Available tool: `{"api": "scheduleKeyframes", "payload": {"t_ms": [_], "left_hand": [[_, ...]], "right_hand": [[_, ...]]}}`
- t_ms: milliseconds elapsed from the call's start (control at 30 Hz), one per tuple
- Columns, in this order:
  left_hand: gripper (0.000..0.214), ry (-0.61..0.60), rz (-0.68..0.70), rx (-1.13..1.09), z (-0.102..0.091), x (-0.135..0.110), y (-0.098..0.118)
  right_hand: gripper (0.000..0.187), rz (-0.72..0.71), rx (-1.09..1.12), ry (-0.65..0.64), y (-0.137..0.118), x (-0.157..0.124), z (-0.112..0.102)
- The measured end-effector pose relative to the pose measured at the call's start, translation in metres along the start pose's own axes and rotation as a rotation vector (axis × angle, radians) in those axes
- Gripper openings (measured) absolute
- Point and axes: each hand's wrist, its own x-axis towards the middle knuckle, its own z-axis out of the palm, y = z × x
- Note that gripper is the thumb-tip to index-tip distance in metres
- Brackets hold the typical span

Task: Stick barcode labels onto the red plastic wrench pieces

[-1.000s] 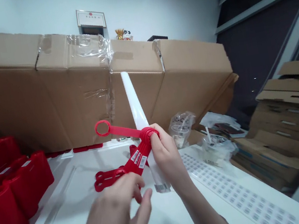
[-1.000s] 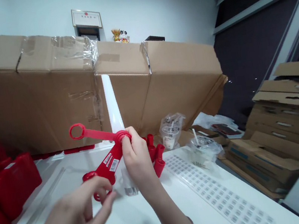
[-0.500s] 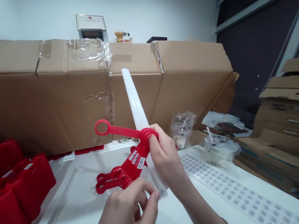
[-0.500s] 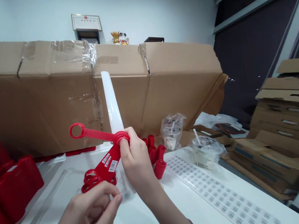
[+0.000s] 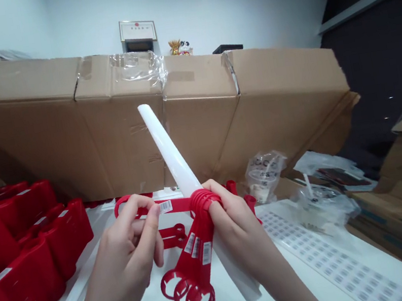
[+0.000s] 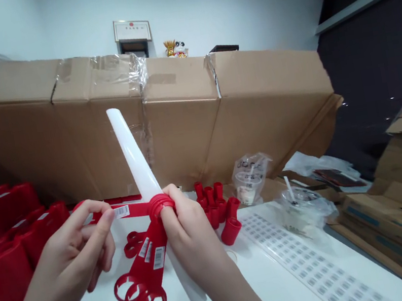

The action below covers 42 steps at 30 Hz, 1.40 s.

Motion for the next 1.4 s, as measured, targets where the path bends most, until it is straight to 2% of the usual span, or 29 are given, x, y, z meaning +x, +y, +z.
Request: {"api": "scheduleKeyframes", "payload": {"t_ms": [367, 1033, 1400], "left_hand": [[0.03, -0.023, 0.009, -0.006, -0.0023, -0.0042, 0.0047], [0.029, -0.034, 0.005, 0.005, -0.0021, -0.0025, 0.0038], [0.029, -0.013, 0.0, 0.0, 0.0032, -0.0002, 0.0031]], "right_hand": [[0.03, 0.01, 0.099, -0.042, -0.0016, -0.0018, -0.0007], [0.029, 0.024, 0.055, -0.041, -0.0028, -0.0036, 0.0009], [0.027, -0.036, 0.039, -0.028, -0.0053, -0.0032, 0.0015]]}}
